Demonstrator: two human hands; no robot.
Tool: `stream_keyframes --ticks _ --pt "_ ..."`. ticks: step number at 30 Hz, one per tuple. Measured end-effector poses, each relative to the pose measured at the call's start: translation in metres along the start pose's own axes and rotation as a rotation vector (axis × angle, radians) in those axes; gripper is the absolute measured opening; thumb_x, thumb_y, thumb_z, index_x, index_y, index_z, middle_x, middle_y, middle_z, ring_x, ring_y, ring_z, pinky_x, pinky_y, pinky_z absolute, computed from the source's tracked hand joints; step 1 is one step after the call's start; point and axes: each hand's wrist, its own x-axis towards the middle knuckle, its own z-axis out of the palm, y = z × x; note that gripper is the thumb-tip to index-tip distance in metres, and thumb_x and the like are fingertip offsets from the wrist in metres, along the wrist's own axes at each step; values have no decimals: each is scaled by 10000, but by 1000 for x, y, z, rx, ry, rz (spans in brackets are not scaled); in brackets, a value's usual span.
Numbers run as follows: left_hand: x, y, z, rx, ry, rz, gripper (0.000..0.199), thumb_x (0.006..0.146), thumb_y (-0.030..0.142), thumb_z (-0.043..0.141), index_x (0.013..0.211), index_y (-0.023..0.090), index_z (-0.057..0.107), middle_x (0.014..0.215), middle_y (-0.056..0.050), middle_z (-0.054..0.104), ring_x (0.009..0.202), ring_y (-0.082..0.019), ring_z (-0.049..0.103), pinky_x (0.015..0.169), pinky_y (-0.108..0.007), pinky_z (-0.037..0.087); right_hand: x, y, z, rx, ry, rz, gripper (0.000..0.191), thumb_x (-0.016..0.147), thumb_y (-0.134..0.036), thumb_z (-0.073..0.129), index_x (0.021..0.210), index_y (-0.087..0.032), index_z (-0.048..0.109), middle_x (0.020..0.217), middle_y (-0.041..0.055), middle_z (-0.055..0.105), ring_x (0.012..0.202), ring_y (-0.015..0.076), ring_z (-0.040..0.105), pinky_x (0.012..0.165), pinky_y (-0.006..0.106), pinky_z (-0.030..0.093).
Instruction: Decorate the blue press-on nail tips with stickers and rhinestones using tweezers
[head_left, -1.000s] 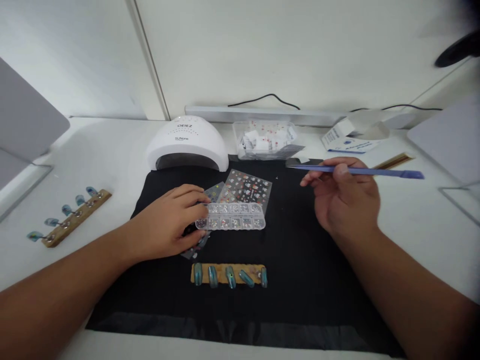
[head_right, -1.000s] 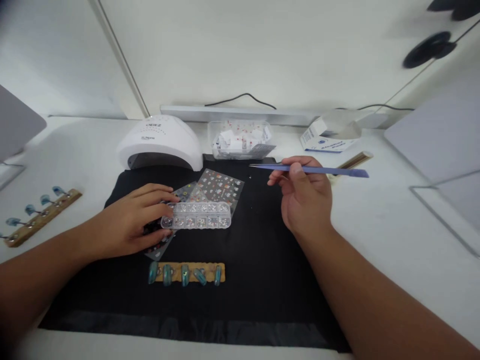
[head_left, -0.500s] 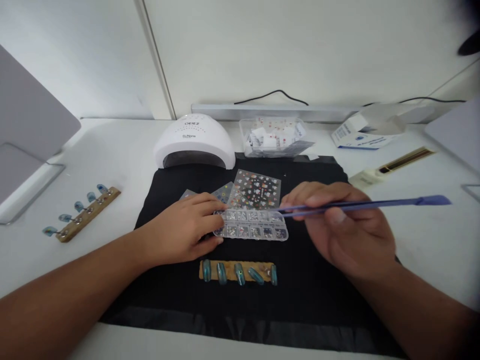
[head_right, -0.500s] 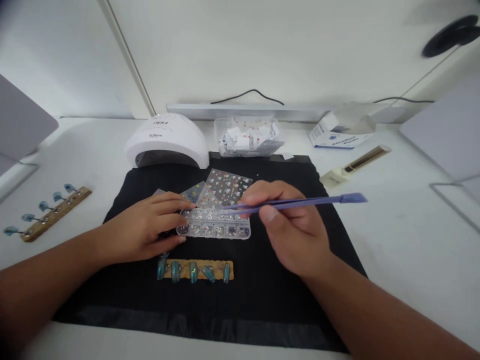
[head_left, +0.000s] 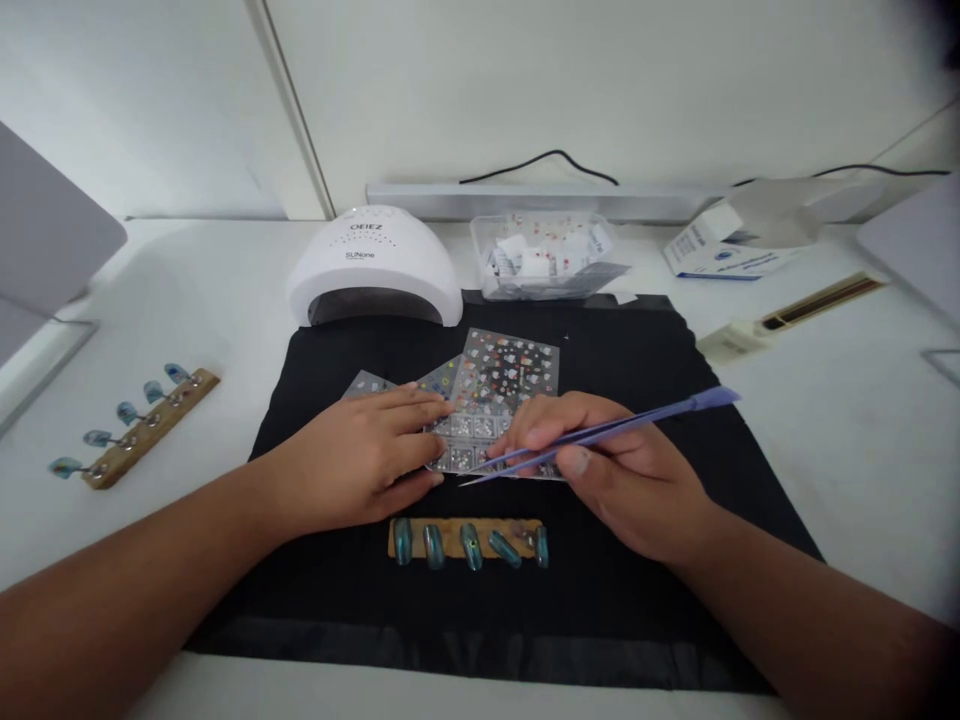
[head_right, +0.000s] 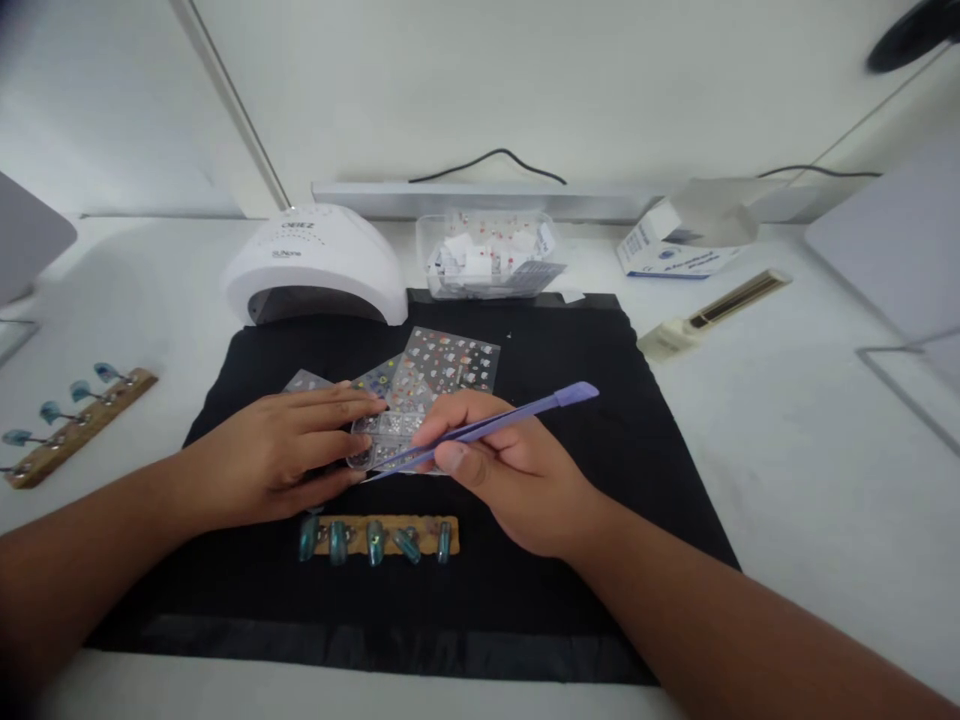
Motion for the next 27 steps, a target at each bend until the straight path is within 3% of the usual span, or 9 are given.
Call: stream_keyframes --ticks 6,14,27 --pt "0 0 -2 -99 41 -53 223 954 246 497 891 158 691 1134 -108 722 1098 -219 673 1091 -431 465 -1 1 0 -43 6 32 124 906 -319 612 969 -247 690 878 32 649 841 156 655 751 304 550" --pt "5 -11 0 -377 99 -112 179 931 242 564 835 162 691 1034 -90 744 1062 -197 679 1049 -398 483 -1 2 -3 -126 -41 27 123 910 -314 600 982 -255 680 887 31 650 840 159 643 757 306 549" --pt "8 -13 4 -424 123 -123 117 910 210 587 932 134 673 935 -89 727 944 -198 665 899 -380 523 0 1 -2 -246 -8 -8 115 910 -309 596 972 -265 683 870 21 645 829 151 633 729 278 533"
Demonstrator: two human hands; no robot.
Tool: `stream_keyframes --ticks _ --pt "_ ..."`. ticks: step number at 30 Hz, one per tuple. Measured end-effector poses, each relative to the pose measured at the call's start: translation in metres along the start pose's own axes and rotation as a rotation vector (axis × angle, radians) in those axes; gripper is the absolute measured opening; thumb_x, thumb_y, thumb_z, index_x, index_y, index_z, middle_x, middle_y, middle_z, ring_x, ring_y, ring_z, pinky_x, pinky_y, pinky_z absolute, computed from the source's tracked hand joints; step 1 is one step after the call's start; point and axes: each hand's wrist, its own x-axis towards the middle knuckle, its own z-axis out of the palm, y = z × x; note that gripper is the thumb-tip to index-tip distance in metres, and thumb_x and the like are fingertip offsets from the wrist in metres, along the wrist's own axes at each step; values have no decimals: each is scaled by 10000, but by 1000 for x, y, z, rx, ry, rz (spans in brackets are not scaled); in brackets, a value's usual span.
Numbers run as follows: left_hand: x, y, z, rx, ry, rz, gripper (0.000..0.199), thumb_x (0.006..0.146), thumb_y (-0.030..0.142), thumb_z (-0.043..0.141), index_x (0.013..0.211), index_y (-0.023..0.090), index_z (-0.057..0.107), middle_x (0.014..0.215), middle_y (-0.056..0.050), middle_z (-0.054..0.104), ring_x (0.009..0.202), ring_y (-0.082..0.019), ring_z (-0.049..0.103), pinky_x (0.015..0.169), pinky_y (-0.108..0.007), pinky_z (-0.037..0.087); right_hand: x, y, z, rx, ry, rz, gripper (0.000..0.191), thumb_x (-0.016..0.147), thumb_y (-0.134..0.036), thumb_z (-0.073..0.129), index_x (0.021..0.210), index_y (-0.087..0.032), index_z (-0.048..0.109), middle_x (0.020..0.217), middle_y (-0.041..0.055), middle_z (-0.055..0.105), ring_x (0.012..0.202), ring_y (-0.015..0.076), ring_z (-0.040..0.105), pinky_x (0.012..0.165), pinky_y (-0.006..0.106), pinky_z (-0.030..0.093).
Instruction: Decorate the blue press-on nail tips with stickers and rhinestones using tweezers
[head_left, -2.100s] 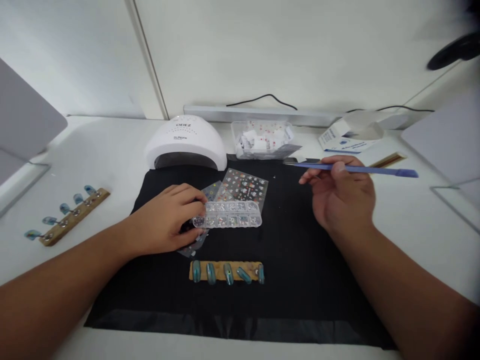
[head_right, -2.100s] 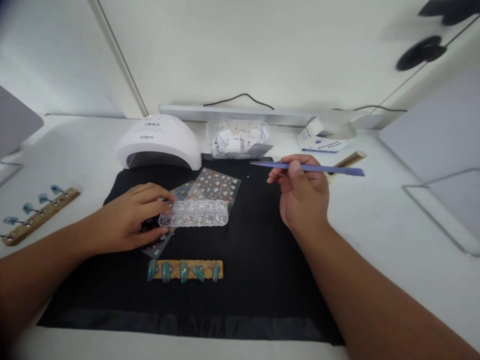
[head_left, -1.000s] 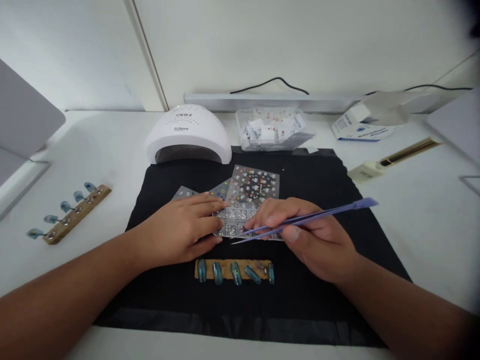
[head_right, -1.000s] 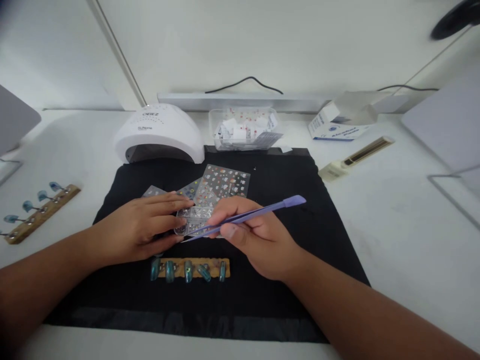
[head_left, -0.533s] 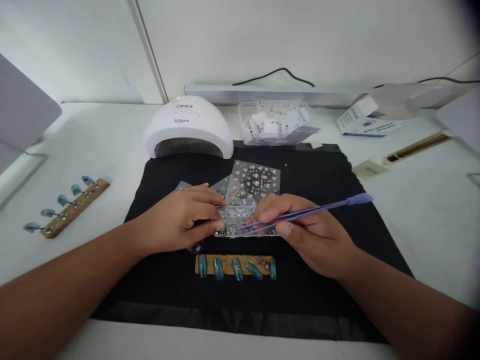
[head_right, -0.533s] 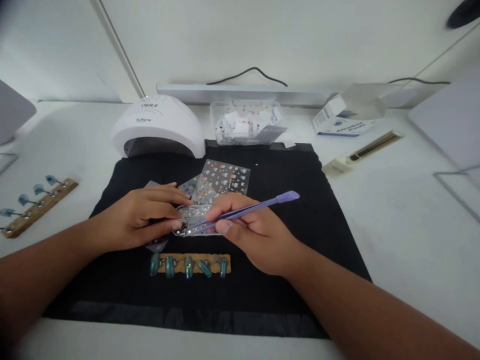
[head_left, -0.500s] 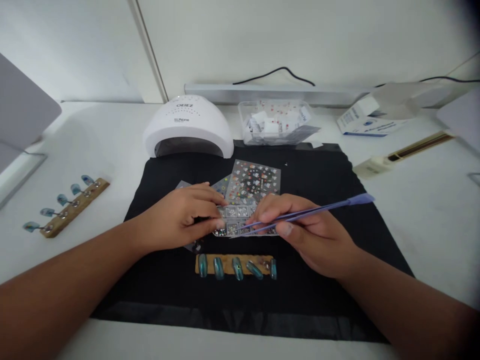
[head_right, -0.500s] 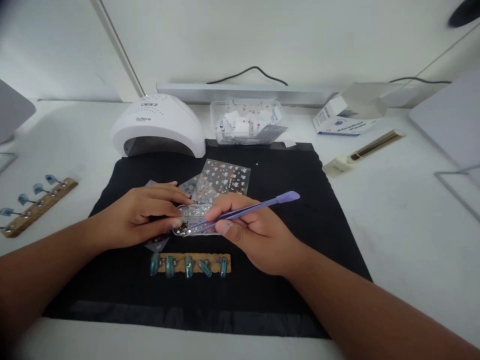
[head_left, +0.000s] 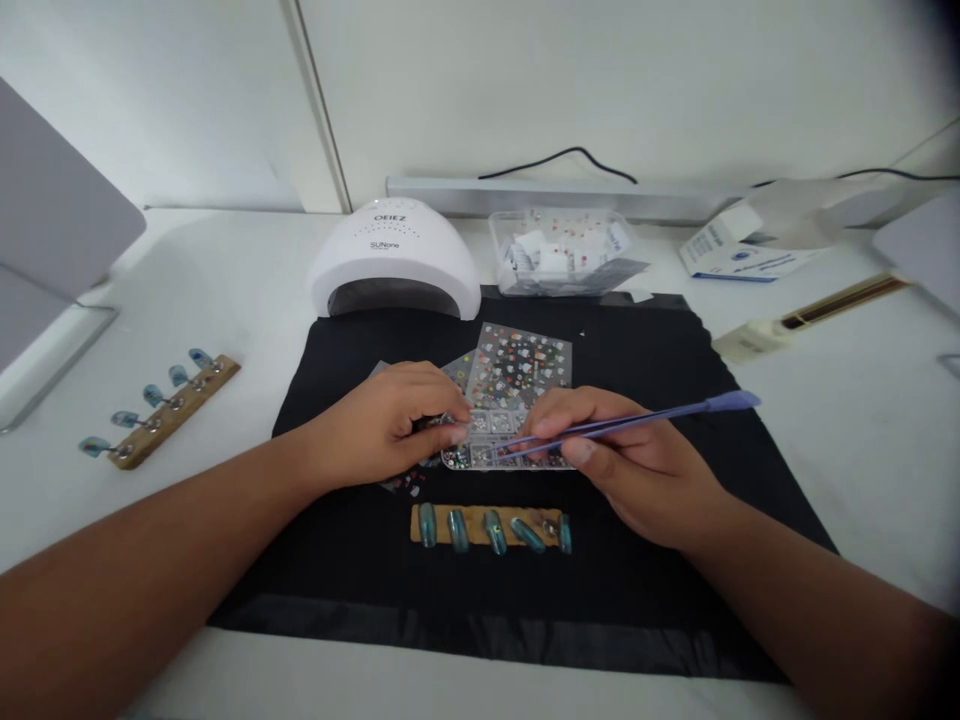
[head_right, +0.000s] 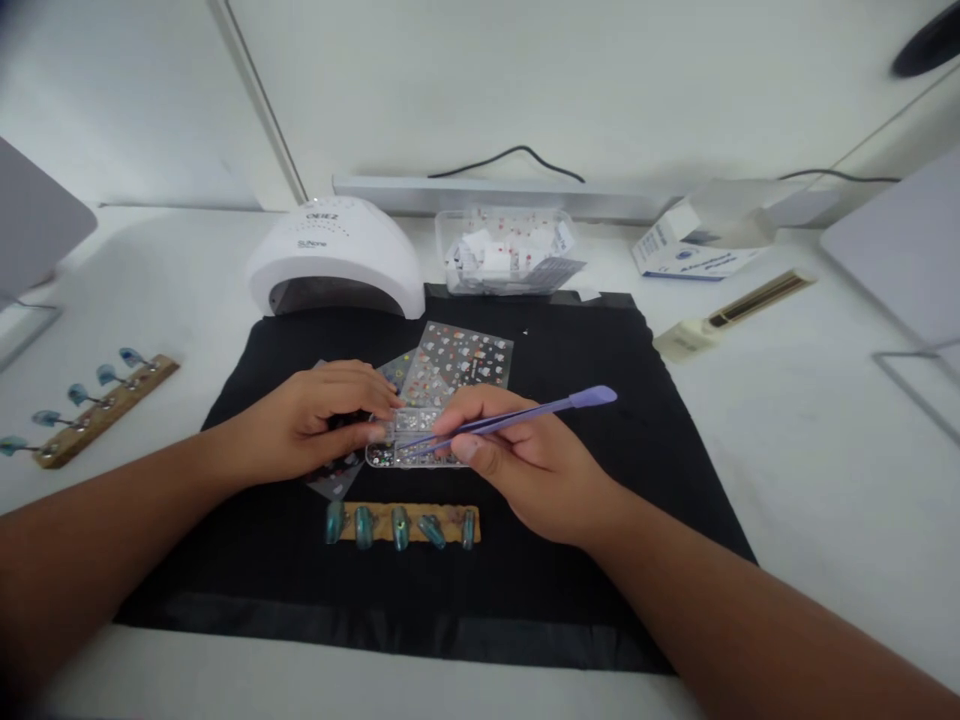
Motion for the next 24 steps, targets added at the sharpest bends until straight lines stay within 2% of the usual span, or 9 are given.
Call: stream_keyframes --ticks 6,10,14,16,20,24 --pt "-1 -3 0 -35 16 -17 126 895 210 601 834 146 690 942 -92 730 952 -197 663 881 -367 529 0 3 5 -18 46 -27 127 886 -344 625 928 -242 688 817 27 650 766 165 641 677 302 538" --pt "-3 -5 1 -18 29 -3 126 889 207 603 827 148 696 934 -90 728 948 -200 662 871 -370 530 1 -13 6 -51 118 -122 130 889 -340 619 930 -246 699 828 38 646 771 179 630 676 336 519" --pt "-3 -5 2 -20 36 12 131 886 197 607 826 134 704 922 -101 730 944 -205 660 865 -371 527 12 -43 5 -65 -29 -231 141 898 -289 599 971 -246 712 743 28 631 696 175 592 625 342 473" --pt "-2 -5 1 -21 30 8 130 883 201 611 827 136 708 925 -102 731 947 -208 658 865 -376 526 20 -48 5 -83 -59 -254 134 886 -295 614 948 -242 721 734 33 636 674 179 587 604 348 468" --pt "-1 -4 -1 -31 11 7 123 884 201 616 838 142 714 940 -99 737 957 -209 659 871 -375 519 29 -31 6 -84 -41 -305 128 886 -251 591 957 -264 697 708 22 616 623 169 570 561 337 460" --pt "-1 -6 -3 -41 0 19 120 889 217 623 847 145 709 979 -91 738 980 -209 656 895 -379 497 31 -10 4 -300 -182 -409 198 833 -142 576 957 -259 676 722 28 648 676 180 611 640 355 513"
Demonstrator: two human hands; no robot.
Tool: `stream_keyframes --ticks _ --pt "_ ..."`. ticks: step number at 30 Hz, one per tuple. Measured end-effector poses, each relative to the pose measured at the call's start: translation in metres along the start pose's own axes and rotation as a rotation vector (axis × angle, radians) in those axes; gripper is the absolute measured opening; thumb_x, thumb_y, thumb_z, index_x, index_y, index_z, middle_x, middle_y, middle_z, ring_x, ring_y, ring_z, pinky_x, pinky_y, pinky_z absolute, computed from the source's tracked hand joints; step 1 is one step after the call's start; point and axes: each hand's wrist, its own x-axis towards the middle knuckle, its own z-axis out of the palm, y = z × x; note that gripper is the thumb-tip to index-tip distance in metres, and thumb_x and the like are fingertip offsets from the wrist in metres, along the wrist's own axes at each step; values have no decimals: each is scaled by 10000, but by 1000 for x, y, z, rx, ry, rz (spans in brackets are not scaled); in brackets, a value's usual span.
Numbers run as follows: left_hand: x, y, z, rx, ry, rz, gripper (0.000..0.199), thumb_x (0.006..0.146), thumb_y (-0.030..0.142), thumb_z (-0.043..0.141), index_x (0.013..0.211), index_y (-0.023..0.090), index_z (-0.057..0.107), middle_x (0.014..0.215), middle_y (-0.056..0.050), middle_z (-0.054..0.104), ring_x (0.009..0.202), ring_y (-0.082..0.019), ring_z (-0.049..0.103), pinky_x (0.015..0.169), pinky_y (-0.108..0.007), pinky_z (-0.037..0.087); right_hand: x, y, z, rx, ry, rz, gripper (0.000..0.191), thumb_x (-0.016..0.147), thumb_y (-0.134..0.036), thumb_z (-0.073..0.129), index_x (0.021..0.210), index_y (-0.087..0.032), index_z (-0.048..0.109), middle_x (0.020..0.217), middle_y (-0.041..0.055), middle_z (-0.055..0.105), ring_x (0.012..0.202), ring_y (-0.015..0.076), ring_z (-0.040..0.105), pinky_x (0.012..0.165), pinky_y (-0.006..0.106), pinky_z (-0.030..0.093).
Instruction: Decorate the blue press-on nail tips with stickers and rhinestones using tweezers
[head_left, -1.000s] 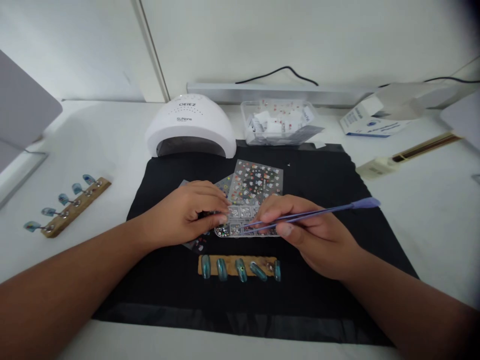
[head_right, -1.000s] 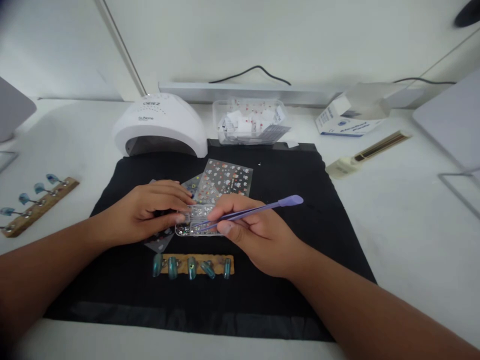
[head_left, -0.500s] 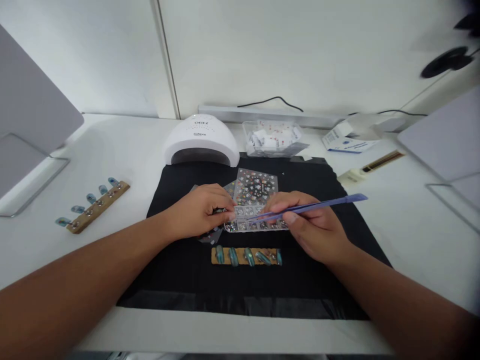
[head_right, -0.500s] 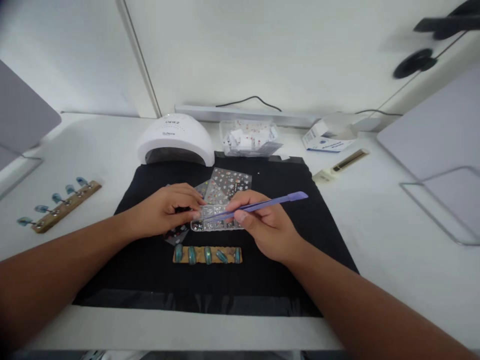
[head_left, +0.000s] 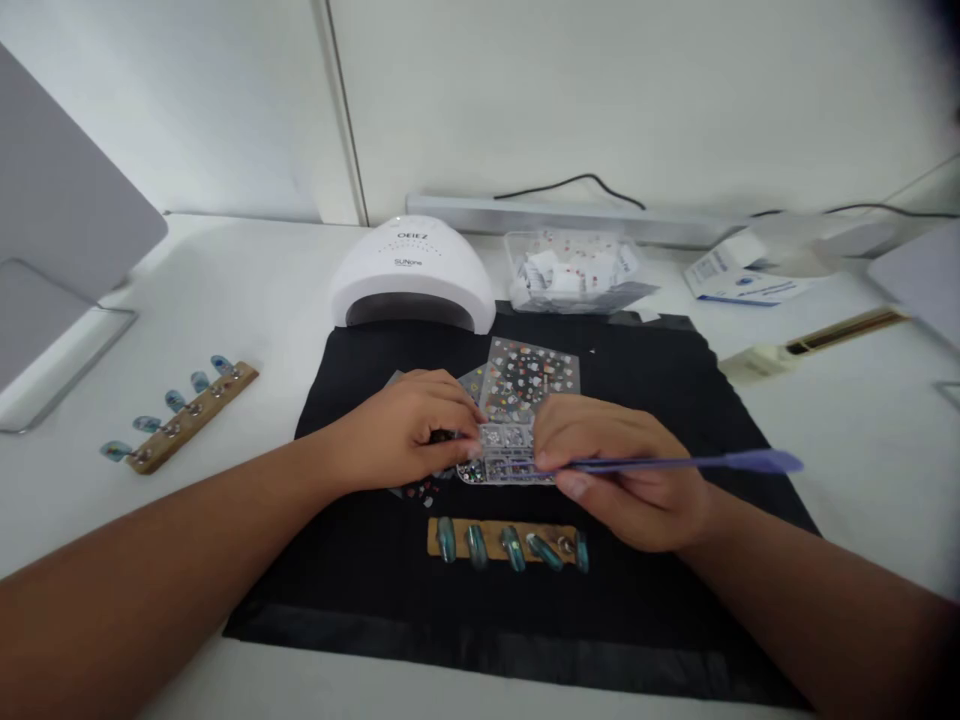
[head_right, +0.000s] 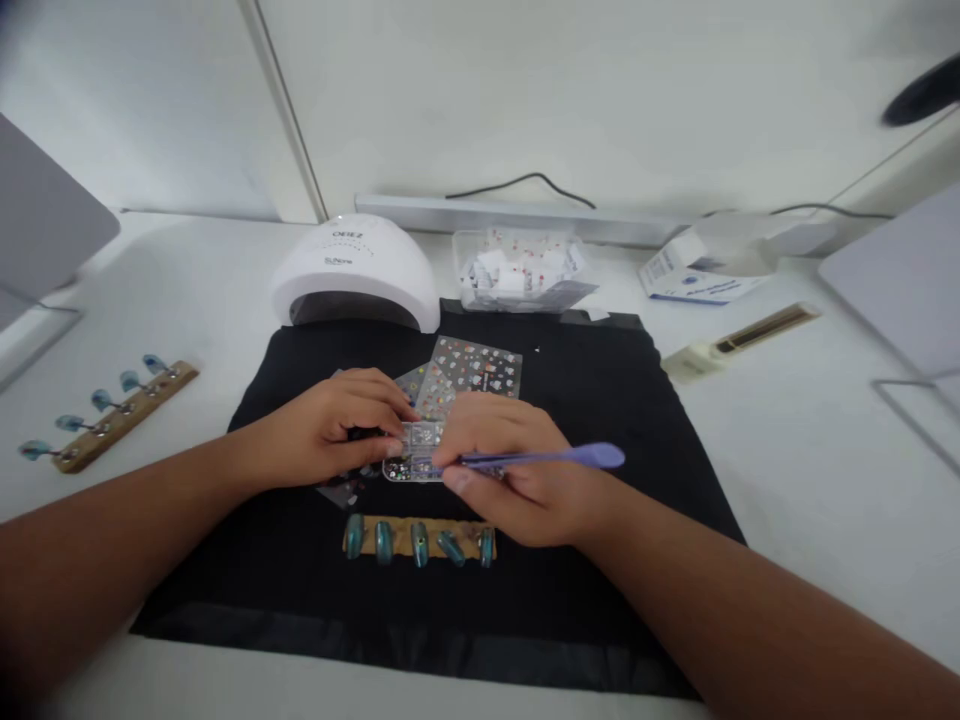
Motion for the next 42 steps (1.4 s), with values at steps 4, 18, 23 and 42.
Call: stream_keyframes --ticks 4,18,23,42 --pt "1 -1 0 2 -19 -9 136 902 242 616 841 155 700 997 -79 731 1002 -204 649 910 -374 477 3 5 -1 -126 -107 -132 184 831 -106 557 964 -207 633 751 46 674 740 177 637 750 348 544" --pt "-1 -1 0 11 -25 -25 159 917 275 605 879 158 707 1029 -64 723 1034 -196 637 925 -348 474 2 8 1 -157 -181 -69 66 887 -127 547 913 -127 607 785 52 675 799 147 609 831 330 517" --pt "-1 -1 0 2 -27 -16 176 920 278 599 888 147 711 1013 -72 725 1014 -197 639 915 -349 481 1 7 1 -162 -199 -70 62 885 -119 544 909 -131 601 781 48 679 795 146 616 838 327 514" --pt "0 -1 0 3 -37 -25 179 922 284 596 892 153 713 1025 -72 723 1026 -198 638 918 -350 475 1 8 1 -146 -196 -57 68 887 -102 539 897 -125 603 780 53 663 799 136 609 861 305 503"
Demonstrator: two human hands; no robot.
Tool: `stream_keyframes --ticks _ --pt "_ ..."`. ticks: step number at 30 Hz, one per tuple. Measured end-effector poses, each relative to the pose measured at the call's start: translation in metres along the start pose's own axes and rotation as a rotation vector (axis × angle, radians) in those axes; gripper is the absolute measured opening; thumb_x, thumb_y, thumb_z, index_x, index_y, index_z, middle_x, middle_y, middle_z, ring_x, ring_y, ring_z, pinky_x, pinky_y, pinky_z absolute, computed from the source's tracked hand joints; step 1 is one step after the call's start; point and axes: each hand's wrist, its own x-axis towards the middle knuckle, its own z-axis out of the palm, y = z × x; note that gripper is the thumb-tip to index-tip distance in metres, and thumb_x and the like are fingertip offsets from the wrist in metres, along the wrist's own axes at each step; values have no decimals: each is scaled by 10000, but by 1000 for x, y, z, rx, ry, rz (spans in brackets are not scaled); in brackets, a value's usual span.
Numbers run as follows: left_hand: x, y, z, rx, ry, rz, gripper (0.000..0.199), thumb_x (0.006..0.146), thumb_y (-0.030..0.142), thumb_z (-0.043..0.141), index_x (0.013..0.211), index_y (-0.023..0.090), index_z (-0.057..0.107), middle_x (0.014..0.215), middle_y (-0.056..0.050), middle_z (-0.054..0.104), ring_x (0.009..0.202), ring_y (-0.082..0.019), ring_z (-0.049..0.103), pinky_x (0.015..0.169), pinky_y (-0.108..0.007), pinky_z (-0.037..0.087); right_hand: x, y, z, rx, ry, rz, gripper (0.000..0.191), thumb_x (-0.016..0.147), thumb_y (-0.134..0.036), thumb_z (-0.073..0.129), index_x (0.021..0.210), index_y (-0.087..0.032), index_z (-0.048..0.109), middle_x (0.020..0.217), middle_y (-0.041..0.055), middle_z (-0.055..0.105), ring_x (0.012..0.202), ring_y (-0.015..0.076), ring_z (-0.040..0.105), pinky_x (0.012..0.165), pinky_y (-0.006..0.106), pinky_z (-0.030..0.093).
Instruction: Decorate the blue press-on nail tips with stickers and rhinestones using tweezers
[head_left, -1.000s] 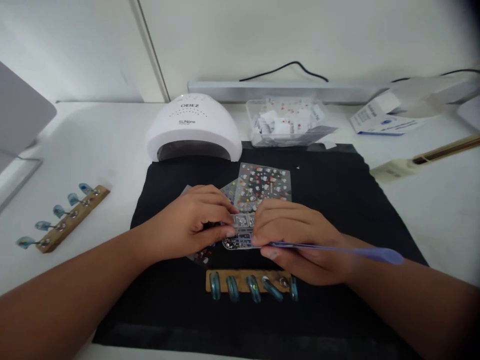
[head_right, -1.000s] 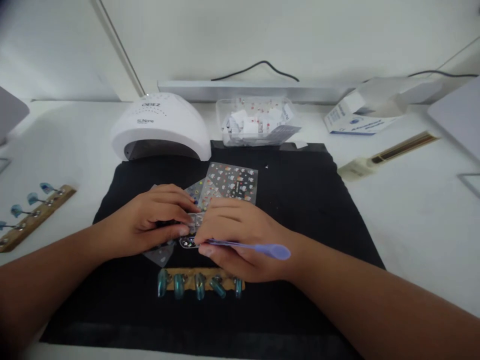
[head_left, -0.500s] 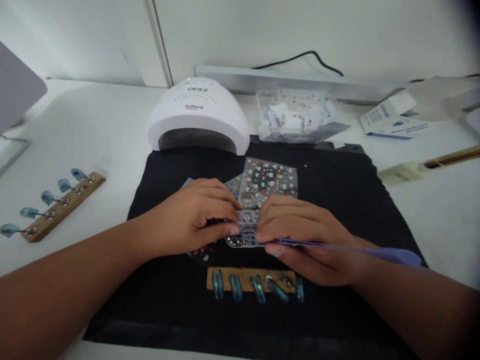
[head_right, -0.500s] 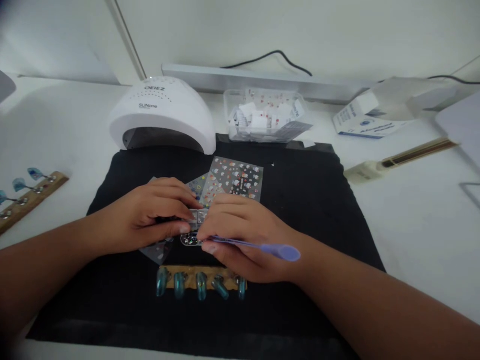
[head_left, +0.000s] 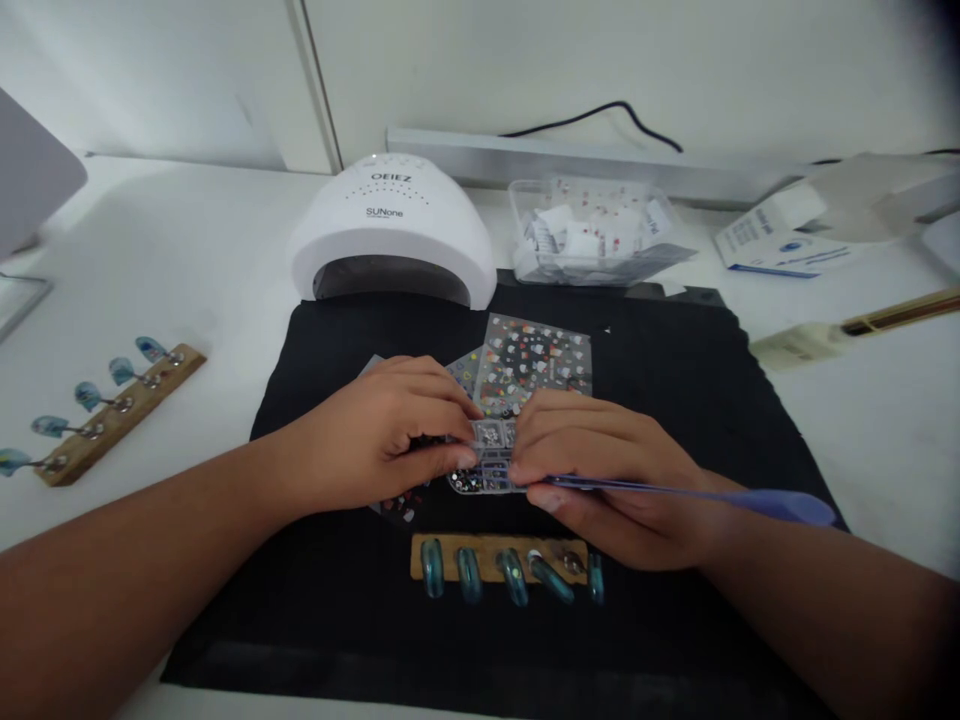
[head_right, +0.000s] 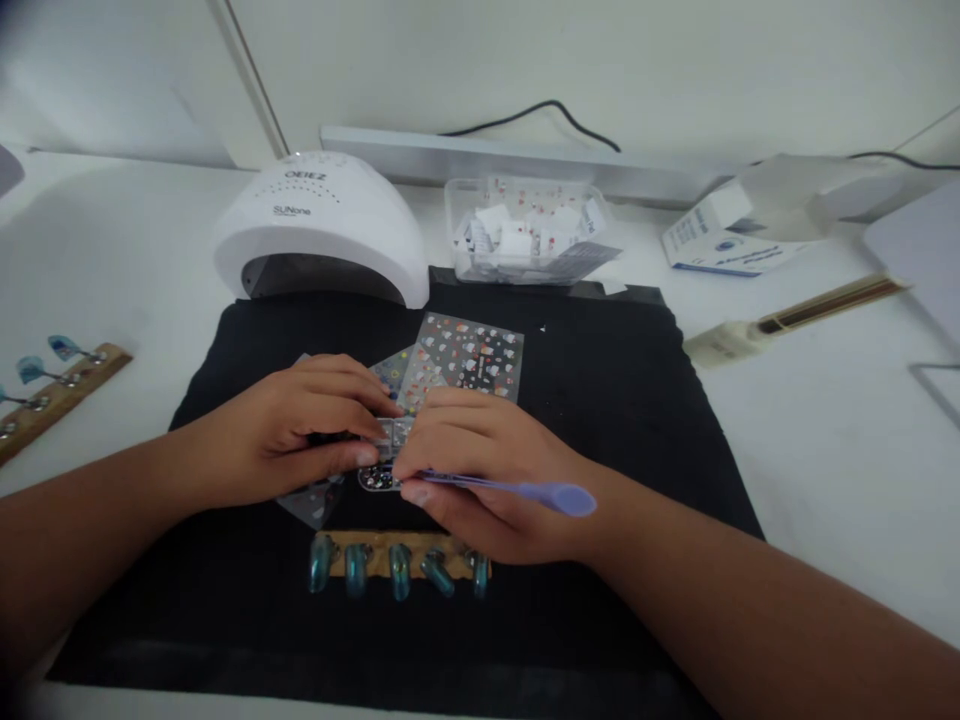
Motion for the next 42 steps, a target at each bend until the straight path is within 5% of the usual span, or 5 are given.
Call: stream_keyframes --ticks 42 --pt "-1 -1 0 13 0 18 180 930 303 584 910 172 706 1048 -71 726 1034 -199 639 933 -359 476 -1 -2 1 65 48 62 81 908 -136 530 954 -155 595 783 38 647 789 148 581 793 343 510"
